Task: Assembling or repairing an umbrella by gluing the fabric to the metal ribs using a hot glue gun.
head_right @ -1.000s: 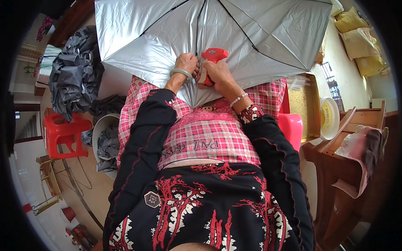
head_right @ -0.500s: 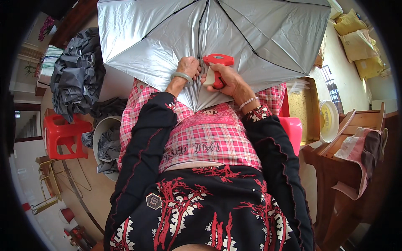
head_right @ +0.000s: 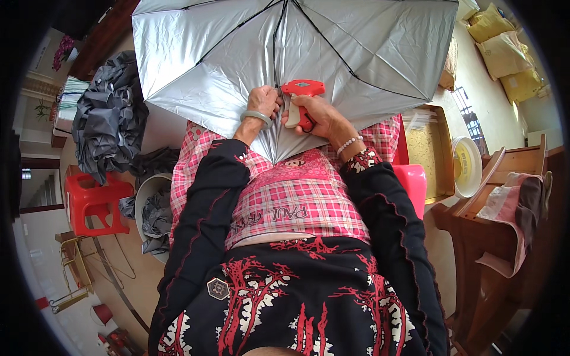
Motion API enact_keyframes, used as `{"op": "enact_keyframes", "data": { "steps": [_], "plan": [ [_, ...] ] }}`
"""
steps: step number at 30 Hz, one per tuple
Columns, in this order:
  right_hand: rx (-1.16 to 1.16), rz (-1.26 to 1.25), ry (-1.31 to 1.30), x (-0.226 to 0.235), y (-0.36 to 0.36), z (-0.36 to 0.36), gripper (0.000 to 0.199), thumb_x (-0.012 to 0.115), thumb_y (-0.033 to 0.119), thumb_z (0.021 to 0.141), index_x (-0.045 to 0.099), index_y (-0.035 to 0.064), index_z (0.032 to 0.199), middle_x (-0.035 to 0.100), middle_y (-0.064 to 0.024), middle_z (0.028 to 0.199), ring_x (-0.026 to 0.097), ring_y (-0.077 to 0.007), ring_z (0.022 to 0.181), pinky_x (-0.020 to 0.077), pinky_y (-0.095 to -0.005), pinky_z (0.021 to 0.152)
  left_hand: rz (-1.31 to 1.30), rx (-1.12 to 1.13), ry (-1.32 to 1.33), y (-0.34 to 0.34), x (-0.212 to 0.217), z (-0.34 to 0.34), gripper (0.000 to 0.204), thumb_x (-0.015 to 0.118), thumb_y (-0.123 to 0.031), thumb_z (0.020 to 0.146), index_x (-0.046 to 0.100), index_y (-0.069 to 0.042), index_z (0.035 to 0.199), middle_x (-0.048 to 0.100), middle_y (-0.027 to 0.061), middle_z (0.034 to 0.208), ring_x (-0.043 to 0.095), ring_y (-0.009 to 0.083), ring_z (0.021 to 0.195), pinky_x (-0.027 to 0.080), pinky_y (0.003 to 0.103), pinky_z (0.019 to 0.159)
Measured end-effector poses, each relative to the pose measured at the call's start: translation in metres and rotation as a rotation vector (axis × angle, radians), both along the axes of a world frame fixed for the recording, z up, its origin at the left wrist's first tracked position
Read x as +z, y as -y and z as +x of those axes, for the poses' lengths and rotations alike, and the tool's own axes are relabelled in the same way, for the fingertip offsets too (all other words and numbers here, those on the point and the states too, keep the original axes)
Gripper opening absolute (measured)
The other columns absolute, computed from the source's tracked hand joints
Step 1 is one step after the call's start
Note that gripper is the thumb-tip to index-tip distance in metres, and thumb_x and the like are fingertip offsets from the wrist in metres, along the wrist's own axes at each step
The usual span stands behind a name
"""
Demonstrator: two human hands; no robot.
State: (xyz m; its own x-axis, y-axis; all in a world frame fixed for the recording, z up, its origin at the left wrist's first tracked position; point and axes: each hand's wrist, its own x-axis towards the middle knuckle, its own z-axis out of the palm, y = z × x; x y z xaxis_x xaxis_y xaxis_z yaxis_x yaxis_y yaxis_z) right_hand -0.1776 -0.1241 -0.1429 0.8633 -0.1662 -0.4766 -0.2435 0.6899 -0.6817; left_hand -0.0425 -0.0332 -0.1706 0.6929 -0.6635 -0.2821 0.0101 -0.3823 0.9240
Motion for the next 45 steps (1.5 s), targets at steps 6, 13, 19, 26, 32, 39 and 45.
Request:
{"op": "enact_keyframes", "data": {
  "steps": [6, 13, 19, 26, 32, 39, 45],
  "plan": [
    [-0.001, 0.034, 0.021, -0.003, 0.002, 0.000, 0.025, 0.043, 0.022, 0.088, 0.046, 0.0028, 0.104, 0.060, -0.0134, 0.080, 0.063, -0.0231, 0.069, 0.0456, -0.0277, 0.037, -0.012, 0.000, 0.036, 0.001, -0.002, 0.001, 0.027, 0.044, -0.016, 0.080, 0.058, 0.004, 0.070, 0.056, 0.0102, 0.053, 0.051, 0.0162, 0.038, 0.042, 0.029, 0.037],
    [-0.061, 0.018, -0.033, 0.004, -0.003, -0.001, 0.025, 0.043, 0.021, 0.088, 0.047, 0.0020, 0.103, 0.060, -0.0135, 0.079, 0.063, -0.0233, 0.067, 0.0454, -0.0279, 0.037, 0.001, -0.086, -0.041, -0.005, 0.001, 0.007, 0.023, 0.045, -0.013, 0.080, 0.058, 0.005, 0.074, 0.059, 0.0112, 0.059, 0.051, 0.0155, 0.039, 0.042, 0.028, 0.037],
    [-0.039, 0.020, -0.027, 0.001, -0.001, -0.002, 0.025, 0.044, 0.022, 0.087, 0.047, 0.0012, 0.102, 0.061, -0.0143, 0.078, 0.063, -0.0237, 0.067, 0.0456, -0.0281, 0.036, -0.008, -0.052, -0.083, -0.004, 0.007, 0.004, 0.021, 0.046, -0.011, 0.080, 0.058, 0.005, 0.074, 0.059, 0.0108, 0.059, 0.051, 0.0150, 0.039, 0.042, 0.028, 0.037],
    [-0.028, -0.022, -0.048, 0.004, -0.004, 0.000, 0.024, 0.044, 0.021, 0.087, 0.048, 0.0008, 0.100, 0.062, -0.0147, 0.078, 0.063, -0.0240, 0.066, 0.0461, -0.0294, 0.037, -0.009, -0.071, -0.060, -0.006, 0.005, 0.005, 0.021, 0.046, -0.011, 0.081, 0.058, 0.005, 0.075, 0.058, 0.0103, 0.059, 0.051, 0.0149, 0.039, 0.042, 0.027, 0.037],
    [0.009, -0.052, -0.040, 0.000, -0.004, 0.004, 0.023, 0.045, 0.020, 0.086, 0.048, 0.0008, 0.099, 0.061, -0.0140, 0.077, 0.063, -0.0239, 0.065, 0.0462, -0.0320, 0.037, -0.040, -0.082, 0.070, -0.002, 0.001, 0.000, 0.020, 0.046, -0.011, 0.083, 0.057, 0.003, 0.076, 0.057, 0.0076, 0.060, 0.051, 0.0126, 0.041, 0.042, 0.025, 0.038],
    [-0.070, -0.264, -0.053, -0.004, -0.002, 0.010, 0.016, 0.049, 0.015, 0.082, 0.052, -0.0008, 0.086, 0.059, -0.0108, 0.066, 0.061, -0.0217, 0.056, 0.0461, -0.0324, 0.039, -0.062, -0.106, 0.074, 0.000, -0.005, 0.002, 0.022, 0.043, -0.010, 0.082, 0.058, 0.005, 0.077, 0.060, 0.0114, 0.061, 0.056, 0.0167, 0.043, 0.046, 0.028, 0.040],
    [-0.146, -0.328, -0.058, 0.001, -0.010, 0.006, 0.014, 0.049, 0.011, 0.078, 0.053, -0.0026, 0.078, 0.057, -0.0111, 0.061, 0.059, -0.0228, 0.051, 0.0470, -0.0326, 0.042, -0.038, -0.076, 0.063, -0.003, -0.007, 0.001, 0.022, 0.043, -0.010, 0.083, 0.057, 0.006, 0.076, 0.060, 0.0122, 0.059, 0.057, 0.0188, 0.043, 0.047, 0.029, 0.040]
  ]
}}
